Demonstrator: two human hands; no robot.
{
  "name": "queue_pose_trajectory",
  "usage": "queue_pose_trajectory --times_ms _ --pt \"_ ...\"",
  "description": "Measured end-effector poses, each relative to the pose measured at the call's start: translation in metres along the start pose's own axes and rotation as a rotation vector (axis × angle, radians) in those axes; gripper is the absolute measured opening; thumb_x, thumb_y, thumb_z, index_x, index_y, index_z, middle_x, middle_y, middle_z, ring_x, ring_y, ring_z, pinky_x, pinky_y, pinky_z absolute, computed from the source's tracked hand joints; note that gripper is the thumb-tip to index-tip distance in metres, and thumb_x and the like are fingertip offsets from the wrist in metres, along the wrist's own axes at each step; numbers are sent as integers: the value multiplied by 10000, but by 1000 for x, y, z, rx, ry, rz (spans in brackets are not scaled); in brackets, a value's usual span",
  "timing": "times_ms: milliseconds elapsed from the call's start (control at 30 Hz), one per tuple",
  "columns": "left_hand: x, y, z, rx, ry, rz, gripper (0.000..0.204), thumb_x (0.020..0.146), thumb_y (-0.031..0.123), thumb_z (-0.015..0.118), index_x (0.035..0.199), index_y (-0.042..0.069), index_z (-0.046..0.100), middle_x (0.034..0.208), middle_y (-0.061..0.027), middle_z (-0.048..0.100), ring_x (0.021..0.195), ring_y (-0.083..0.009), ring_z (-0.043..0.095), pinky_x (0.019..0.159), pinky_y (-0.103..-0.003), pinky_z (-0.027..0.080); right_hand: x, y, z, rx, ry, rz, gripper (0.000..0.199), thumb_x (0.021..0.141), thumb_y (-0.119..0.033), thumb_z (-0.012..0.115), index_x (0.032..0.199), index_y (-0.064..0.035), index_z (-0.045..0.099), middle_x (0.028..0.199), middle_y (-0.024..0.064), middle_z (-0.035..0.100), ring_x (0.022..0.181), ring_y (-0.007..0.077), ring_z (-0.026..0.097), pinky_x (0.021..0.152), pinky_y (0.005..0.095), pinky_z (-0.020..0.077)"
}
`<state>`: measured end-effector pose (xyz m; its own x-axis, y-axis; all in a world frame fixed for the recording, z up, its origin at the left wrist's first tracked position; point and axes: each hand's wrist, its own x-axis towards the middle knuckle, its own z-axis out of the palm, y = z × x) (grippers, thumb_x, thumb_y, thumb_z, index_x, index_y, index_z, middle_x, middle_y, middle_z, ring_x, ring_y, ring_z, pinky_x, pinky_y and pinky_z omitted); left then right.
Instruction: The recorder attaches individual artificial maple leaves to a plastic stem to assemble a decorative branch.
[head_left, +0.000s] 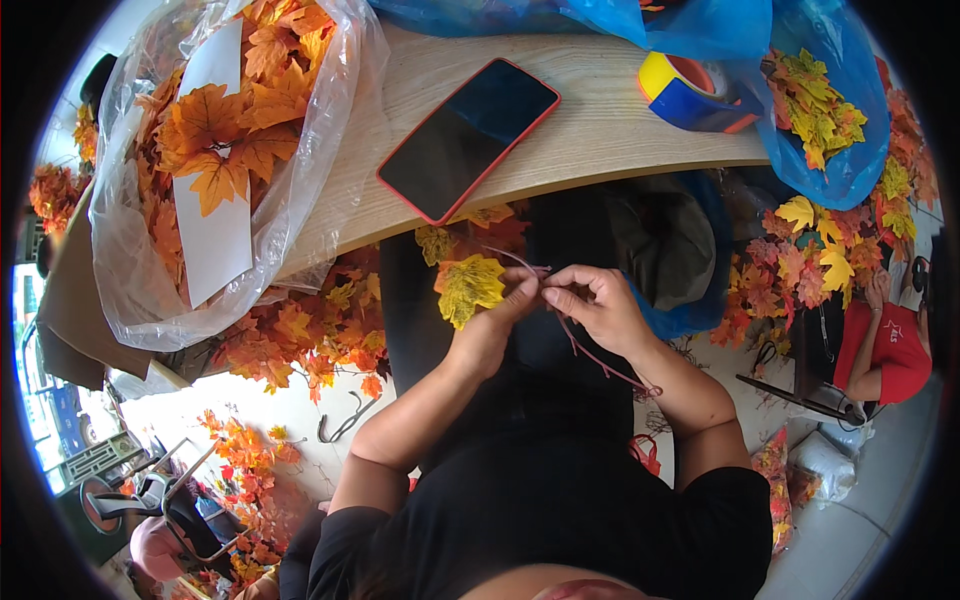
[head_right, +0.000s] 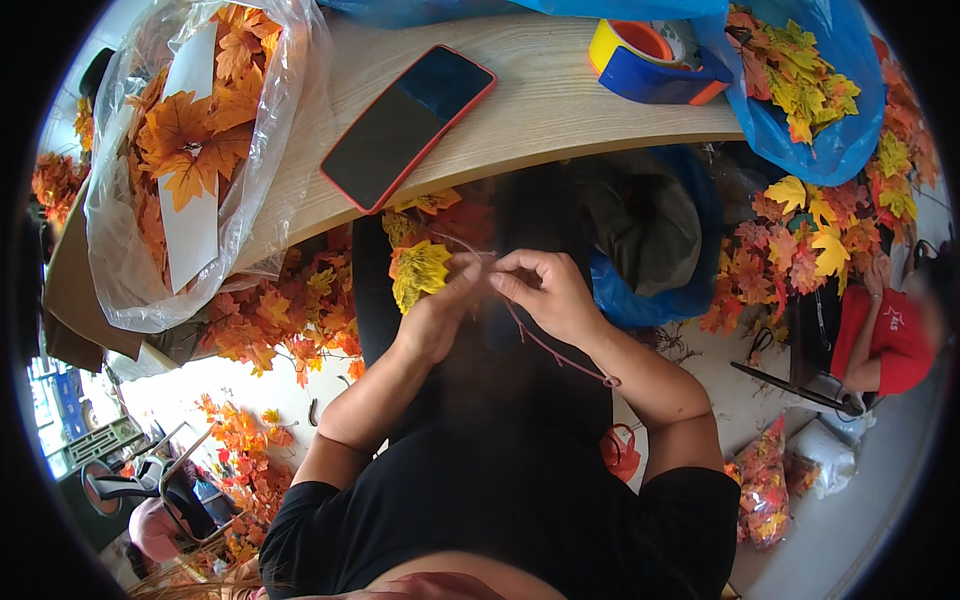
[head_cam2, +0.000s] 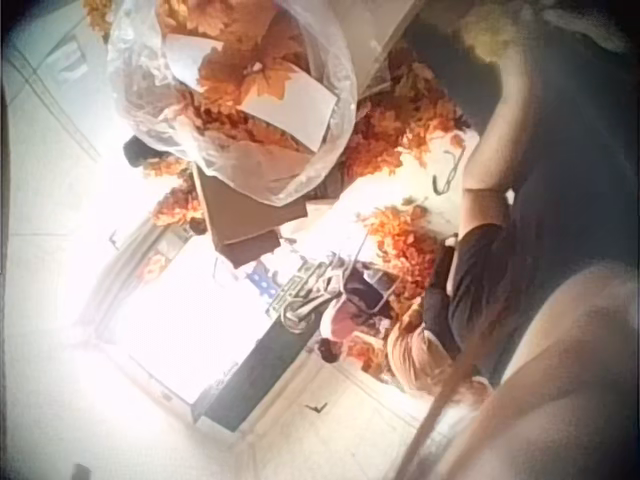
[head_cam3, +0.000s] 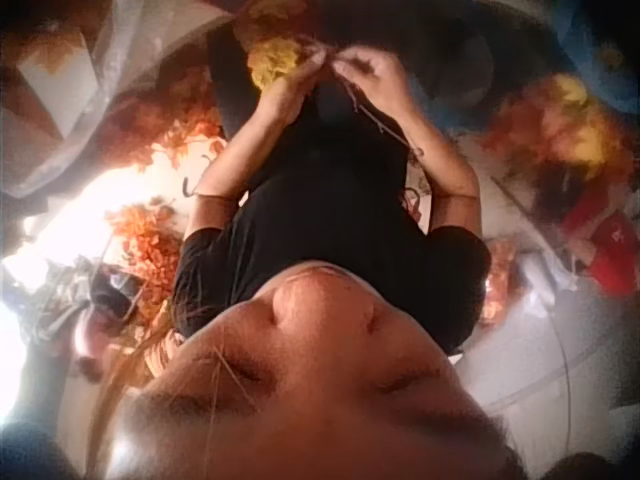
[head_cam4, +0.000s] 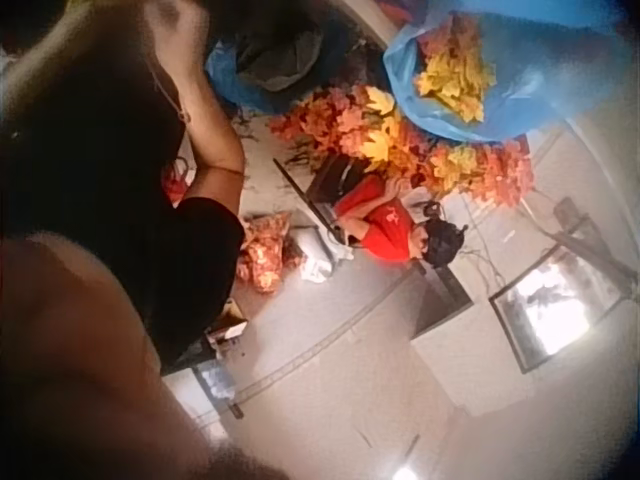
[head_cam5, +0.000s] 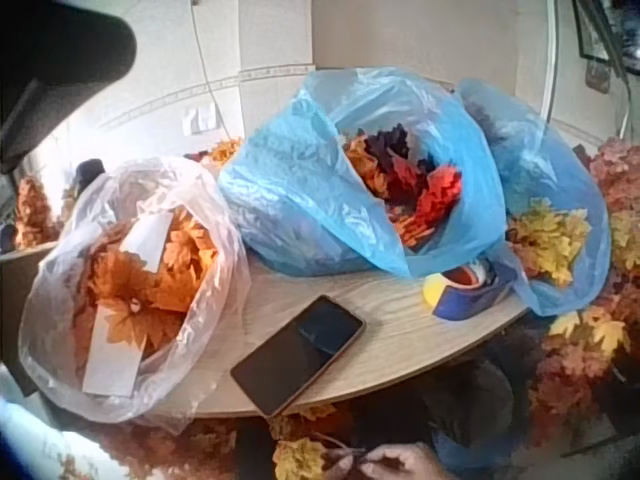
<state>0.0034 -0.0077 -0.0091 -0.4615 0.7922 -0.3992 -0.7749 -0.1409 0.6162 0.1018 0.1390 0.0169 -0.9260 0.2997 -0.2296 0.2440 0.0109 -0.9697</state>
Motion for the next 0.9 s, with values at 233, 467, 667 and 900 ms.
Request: queue_pose_trajectory --times_ms 233,467,667,900 --pt "1 -7 -10 -4 139 130 150 936 154 572 1022 37 531 964 -62 593 961 -187 605 875 -336 503 9 -7 11 -300 -27 -255 125 830 -81 683 923 -1 660 814 67 650 696 94 601 611 234 481" --pt "-4 23 -25 -78 185 180 68 974 158 496 980 92 514 865 -21 533 759 -145 554 747 -322 502 41 -123 -54 -102 348 -767 126 896 -126 616 845 -11 621 768 36 615 620 70 537 576 200 426" --pt "-2 34 -8 113 141 252 52 962 110 498 957 61 516 804 -6 493 614 -67 387 577 -224 340 157 -208 -223 -431 715 -794 320 888 -196 641 1138 -2 593 1023 94 657 910 139 631 731 247 498" --pt "0 43 -24 69 121 273 91 951 133 534 928 46 552 807 -14 529 590 -56 391 540 -200 333 126 -204 -342 -902 1323 -812 237 880 -246 631 1033 -68 662 846 67 684 715 140 650 638 286 502"
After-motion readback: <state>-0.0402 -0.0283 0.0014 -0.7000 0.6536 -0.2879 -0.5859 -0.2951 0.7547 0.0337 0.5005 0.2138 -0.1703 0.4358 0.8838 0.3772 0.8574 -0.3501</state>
